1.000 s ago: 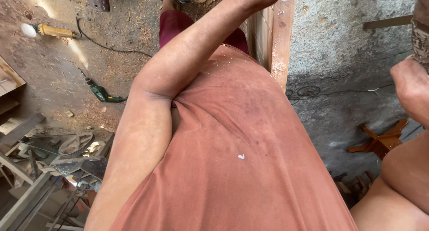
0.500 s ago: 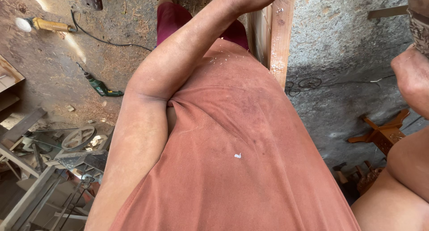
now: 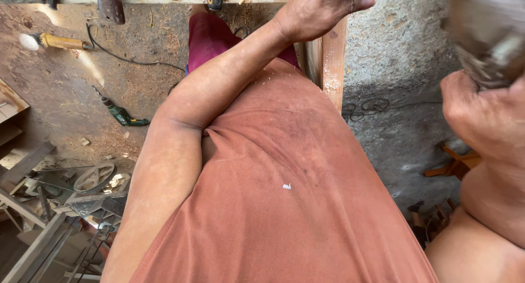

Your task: The person uses a chisel and hammer to carve a recess into a wooden door, then fits a metal lock plate into the recess and secures it with screws. The person repeatedly checks the fit and adjusts the wood as needed.

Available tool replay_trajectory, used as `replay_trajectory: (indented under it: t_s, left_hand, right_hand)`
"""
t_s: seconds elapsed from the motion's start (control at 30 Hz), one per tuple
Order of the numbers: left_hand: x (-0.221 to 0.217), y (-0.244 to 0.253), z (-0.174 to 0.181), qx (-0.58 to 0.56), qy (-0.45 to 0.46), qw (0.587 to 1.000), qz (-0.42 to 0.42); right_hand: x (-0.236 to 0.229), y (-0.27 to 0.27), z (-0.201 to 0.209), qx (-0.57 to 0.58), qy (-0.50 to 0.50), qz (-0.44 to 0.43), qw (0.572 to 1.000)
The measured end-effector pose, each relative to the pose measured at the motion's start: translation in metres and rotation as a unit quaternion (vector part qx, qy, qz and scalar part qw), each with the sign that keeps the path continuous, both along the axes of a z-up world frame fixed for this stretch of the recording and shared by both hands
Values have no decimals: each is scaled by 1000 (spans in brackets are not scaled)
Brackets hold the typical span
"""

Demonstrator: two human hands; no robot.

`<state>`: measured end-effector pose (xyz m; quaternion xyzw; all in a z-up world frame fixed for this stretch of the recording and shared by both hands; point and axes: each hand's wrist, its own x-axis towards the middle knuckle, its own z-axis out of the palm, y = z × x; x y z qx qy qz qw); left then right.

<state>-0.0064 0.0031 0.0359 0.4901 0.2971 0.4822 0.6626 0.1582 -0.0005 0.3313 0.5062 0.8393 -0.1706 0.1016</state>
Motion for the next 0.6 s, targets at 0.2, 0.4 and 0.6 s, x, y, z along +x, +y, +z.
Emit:
replay_trajectory:
  t_s: [0.2, 0.4, 0.6]
  left_hand:
    - [-1, 8, -13, 29, -73, 997, 2]
    - [0, 23, -12, 60, -15, 997, -40]
    - [-14, 15, 31, -21, 228, 963, -144]
  right_hand:
    - [-22, 3, 13, 28, 21, 22, 999]
    - [-12, -3, 11, 105, -35, 55, 992]
    - [-22, -8, 6, 27, -12, -21, 999]
